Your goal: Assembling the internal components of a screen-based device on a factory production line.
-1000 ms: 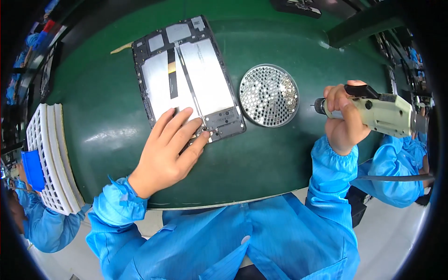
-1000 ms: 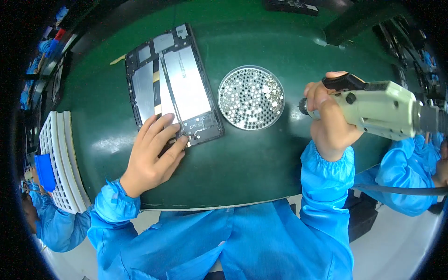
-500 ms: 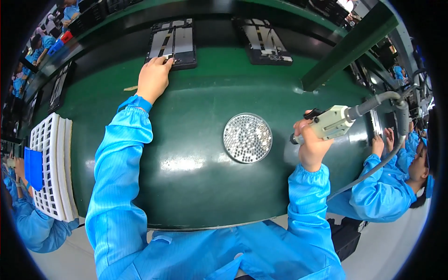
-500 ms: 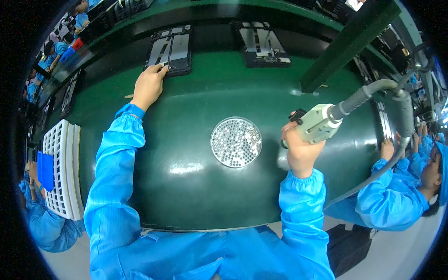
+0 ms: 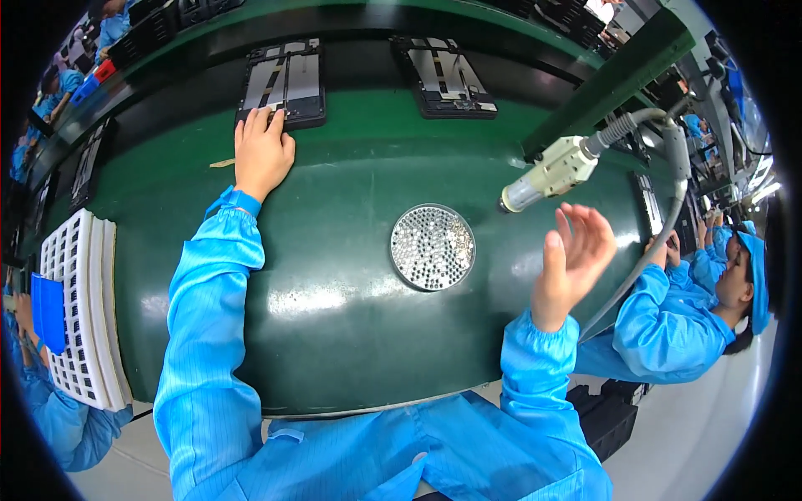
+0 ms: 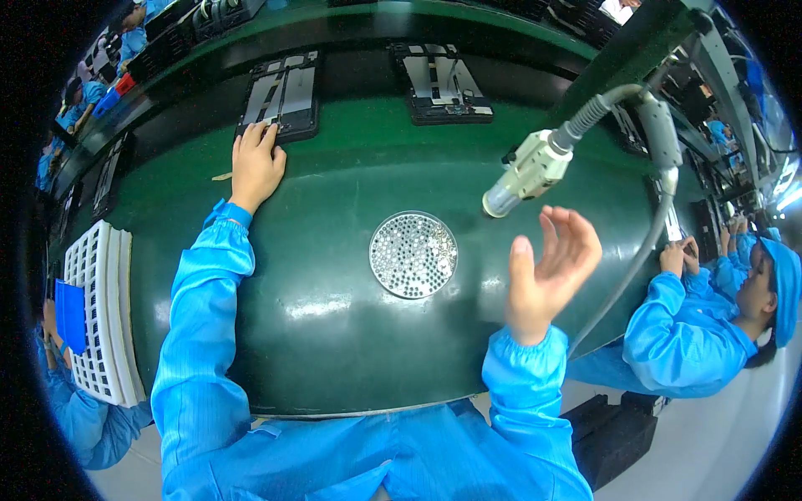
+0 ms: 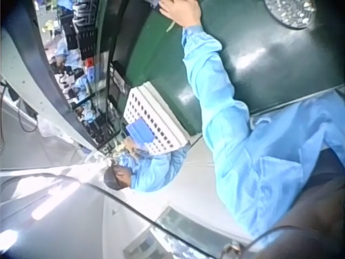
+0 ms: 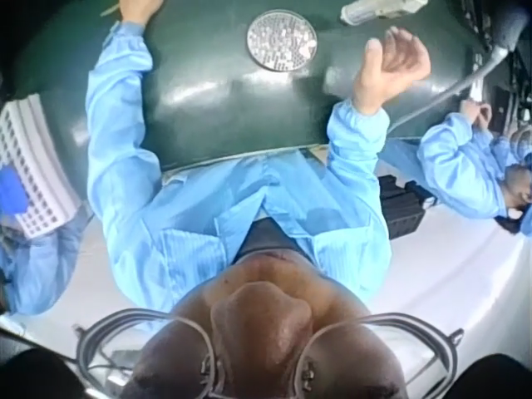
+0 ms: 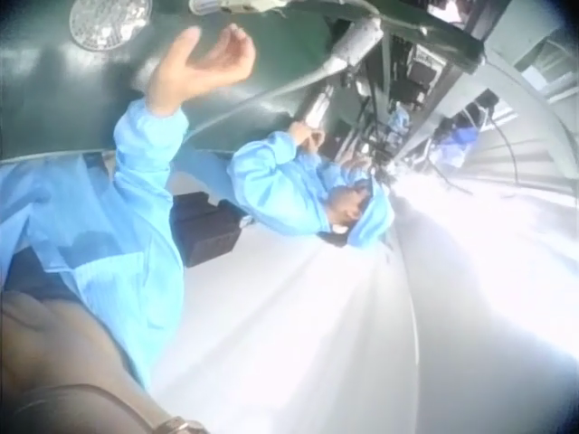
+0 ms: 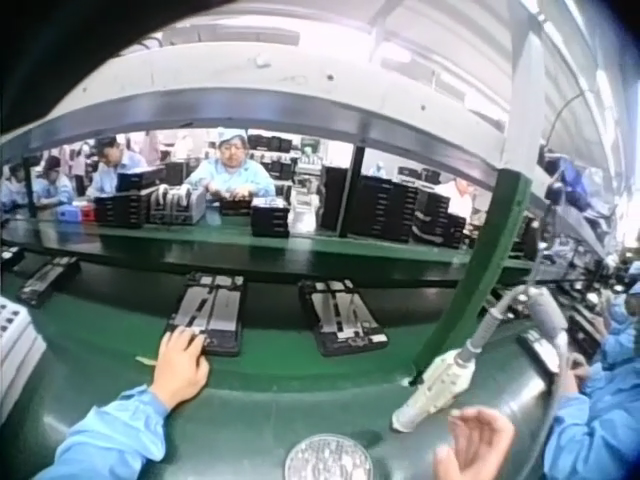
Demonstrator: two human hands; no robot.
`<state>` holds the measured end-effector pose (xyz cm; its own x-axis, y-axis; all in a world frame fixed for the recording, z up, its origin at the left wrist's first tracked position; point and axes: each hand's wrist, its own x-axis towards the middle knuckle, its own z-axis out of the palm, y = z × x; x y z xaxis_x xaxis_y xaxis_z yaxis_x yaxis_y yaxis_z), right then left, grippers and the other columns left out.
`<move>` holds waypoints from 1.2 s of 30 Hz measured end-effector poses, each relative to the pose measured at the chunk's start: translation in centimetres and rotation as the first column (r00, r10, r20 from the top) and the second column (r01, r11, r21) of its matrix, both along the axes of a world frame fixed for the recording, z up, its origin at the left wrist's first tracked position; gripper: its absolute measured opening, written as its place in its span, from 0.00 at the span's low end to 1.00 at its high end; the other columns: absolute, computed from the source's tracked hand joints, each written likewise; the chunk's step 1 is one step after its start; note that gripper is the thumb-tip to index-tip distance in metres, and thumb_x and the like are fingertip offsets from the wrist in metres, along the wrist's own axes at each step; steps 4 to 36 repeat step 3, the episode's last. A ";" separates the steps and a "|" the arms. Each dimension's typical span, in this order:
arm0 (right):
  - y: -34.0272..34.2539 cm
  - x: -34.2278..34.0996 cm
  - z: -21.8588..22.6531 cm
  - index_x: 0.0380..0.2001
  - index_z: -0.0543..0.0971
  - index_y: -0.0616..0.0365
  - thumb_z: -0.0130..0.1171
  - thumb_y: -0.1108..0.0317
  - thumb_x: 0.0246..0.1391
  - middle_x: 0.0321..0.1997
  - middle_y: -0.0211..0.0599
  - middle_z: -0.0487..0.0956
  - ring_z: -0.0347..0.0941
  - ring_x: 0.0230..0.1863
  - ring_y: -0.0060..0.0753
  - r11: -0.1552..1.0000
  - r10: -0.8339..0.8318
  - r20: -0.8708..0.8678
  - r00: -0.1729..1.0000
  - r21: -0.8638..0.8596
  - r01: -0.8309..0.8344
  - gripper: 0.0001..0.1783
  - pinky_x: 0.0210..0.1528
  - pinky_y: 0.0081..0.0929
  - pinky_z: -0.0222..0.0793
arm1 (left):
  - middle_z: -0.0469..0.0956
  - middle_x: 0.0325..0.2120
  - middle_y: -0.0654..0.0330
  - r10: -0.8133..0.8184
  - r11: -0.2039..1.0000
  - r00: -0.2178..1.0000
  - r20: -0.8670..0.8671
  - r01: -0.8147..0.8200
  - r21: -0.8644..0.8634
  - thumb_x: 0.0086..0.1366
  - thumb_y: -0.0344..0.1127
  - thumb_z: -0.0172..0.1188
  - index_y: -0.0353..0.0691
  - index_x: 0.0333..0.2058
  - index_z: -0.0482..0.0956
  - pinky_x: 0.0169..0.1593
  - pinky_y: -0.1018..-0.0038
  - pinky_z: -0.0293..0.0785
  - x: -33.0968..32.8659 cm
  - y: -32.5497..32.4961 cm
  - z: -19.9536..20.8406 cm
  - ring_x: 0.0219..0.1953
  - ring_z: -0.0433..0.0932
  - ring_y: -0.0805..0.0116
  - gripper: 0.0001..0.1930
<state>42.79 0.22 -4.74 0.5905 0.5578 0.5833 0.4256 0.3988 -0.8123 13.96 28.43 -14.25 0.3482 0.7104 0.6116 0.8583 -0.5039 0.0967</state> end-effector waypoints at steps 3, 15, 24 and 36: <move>-0.8 -2.0 1.8 0.56 0.59 0.63 0.60 0.75 0.46 0.53 0.48 0.66 0.65 0.56 0.45 0.957 0.047 0.293 0.955 0.260 -0.127 0.33 0.57 0.46 0.64 | 0.69 0.53 0.49 0.041 0.999 0.998 -0.047 -0.042 -0.017 0.57 0.37 0.52 0.38 0.50 0.75 0.63 0.52 0.54 -0.3 -0.4 -0.6 0.61 0.62 0.50 0.21; -0.8 -2.0 1.8 0.56 0.59 0.63 0.60 0.75 0.46 0.53 0.48 0.66 0.65 0.56 0.45 0.957 0.047 0.293 0.955 0.260 -0.127 0.33 0.57 0.46 0.64 | 0.69 0.53 0.49 0.041 0.999 0.998 -0.047 -0.042 -0.017 0.57 0.37 0.52 0.38 0.50 0.75 0.63 0.52 0.54 -0.3 -0.4 -0.6 0.61 0.62 0.50 0.21; -0.8 -2.0 1.8 0.56 0.59 0.63 0.60 0.75 0.46 0.53 0.48 0.66 0.65 0.56 0.45 0.957 0.047 0.293 0.955 0.260 -0.127 0.33 0.57 0.46 0.64 | 0.69 0.53 0.49 0.041 0.999 0.998 -0.047 -0.042 -0.017 0.57 0.37 0.52 0.38 0.50 0.75 0.63 0.52 0.54 -0.3 -0.4 -0.6 0.61 0.62 0.50 0.21; -0.8 -2.0 1.8 0.56 0.59 0.63 0.60 0.75 0.46 0.53 0.48 0.66 0.65 0.56 0.45 0.957 0.047 0.293 0.955 0.260 -0.127 0.33 0.57 0.46 0.64 | 0.69 0.53 0.49 0.041 0.999 0.998 -0.047 -0.042 -0.017 0.57 0.37 0.52 0.38 0.50 0.75 0.63 0.52 0.54 -0.3 -0.4 -0.6 0.61 0.62 0.50 0.21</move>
